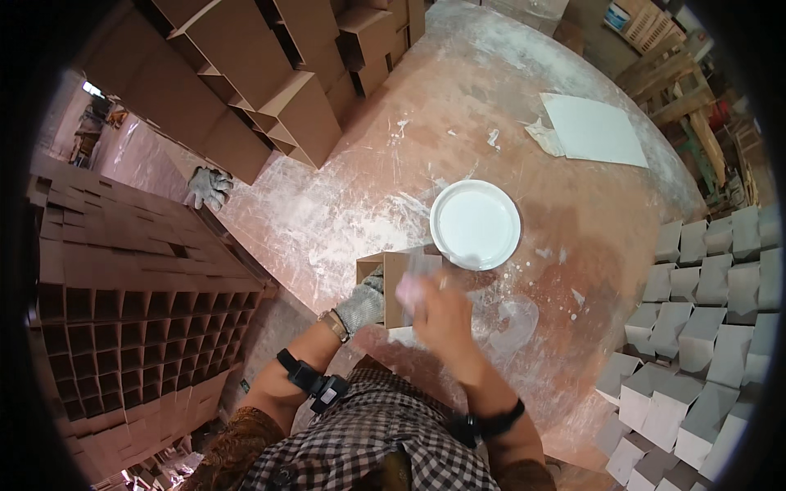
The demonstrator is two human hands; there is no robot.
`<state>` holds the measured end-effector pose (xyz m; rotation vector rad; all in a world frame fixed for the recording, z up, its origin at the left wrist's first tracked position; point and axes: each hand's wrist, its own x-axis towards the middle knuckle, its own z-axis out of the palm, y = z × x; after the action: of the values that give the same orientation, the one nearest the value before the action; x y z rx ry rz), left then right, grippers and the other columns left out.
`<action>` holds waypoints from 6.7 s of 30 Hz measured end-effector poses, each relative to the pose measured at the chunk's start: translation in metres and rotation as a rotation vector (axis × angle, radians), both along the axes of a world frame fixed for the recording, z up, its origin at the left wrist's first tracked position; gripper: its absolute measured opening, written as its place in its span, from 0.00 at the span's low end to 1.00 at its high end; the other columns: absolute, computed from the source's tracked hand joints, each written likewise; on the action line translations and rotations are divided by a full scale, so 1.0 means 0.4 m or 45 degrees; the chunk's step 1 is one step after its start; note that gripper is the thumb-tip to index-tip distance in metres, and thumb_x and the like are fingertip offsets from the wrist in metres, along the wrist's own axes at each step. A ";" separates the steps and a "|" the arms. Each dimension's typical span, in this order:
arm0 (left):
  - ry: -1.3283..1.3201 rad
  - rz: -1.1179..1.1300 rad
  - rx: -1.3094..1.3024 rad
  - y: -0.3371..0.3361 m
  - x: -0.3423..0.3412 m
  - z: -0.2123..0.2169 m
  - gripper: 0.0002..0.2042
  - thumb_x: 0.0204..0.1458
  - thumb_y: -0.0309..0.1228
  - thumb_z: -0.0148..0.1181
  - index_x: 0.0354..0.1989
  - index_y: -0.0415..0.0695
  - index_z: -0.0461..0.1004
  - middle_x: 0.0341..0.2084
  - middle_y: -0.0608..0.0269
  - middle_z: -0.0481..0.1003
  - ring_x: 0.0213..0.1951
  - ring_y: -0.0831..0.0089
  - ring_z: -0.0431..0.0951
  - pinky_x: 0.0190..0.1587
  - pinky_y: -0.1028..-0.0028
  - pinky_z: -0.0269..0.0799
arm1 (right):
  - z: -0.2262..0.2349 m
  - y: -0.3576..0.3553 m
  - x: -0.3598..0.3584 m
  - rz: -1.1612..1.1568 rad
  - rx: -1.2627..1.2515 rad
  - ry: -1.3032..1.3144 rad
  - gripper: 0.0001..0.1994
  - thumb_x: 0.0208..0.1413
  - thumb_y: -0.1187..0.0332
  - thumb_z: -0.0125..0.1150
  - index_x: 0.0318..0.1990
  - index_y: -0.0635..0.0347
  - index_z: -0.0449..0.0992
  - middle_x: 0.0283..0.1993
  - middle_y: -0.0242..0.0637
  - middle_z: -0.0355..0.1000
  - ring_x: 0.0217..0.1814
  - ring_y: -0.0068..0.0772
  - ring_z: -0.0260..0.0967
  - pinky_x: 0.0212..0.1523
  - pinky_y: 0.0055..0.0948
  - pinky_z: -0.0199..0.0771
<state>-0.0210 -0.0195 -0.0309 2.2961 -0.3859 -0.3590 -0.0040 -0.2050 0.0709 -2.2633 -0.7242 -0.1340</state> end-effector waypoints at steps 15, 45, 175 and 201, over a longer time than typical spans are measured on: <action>-0.027 -0.048 0.167 -0.009 -0.003 0.118 0.28 0.50 0.39 0.52 0.59 0.40 0.60 0.57 0.45 0.60 0.59 0.53 0.59 0.63 0.62 0.51 | 0.089 0.014 -0.089 0.171 0.135 0.063 0.15 0.42 0.75 0.53 0.40 0.51 0.74 0.35 0.44 0.70 0.30 0.47 0.71 0.30 0.41 0.72; -0.042 -0.015 0.198 -0.039 0.009 0.102 0.30 0.51 0.44 0.51 0.61 0.41 0.58 0.60 0.47 0.58 0.62 0.55 0.56 0.64 0.65 0.49 | 0.005 -0.138 0.278 -0.325 -0.613 0.237 0.11 0.46 0.67 0.53 0.34 0.62 0.77 0.40 0.48 0.72 0.40 0.50 0.71 0.42 0.42 0.70; -0.629 0.071 0.223 -0.053 0.002 -0.230 0.23 0.53 0.41 0.48 0.54 0.39 0.64 0.53 0.45 0.65 0.55 0.57 0.66 0.59 0.64 0.58 | -0.004 0.061 0.045 0.211 0.222 -0.263 0.21 0.39 0.79 0.48 0.45 0.55 0.74 0.47 0.41 0.70 0.48 0.46 0.65 0.47 0.43 0.62; -0.285 -0.282 0.304 0.016 0.001 0.062 0.23 0.60 0.44 0.35 0.55 0.44 0.66 0.51 0.56 0.69 0.53 0.61 0.69 0.55 0.62 0.66 | -0.108 -0.056 -0.117 0.173 0.905 0.475 0.17 0.47 0.78 0.49 0.45 0.56 0.74 0.37 0.45 0.72 0.45 0.43 0.67 0.50 0.44 0.65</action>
<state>-0.0205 -0.0133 -0.0060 2.5430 -0.7495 -0.2690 -0.0506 -0.2275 0.0277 -1.4984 -0.5166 0.0870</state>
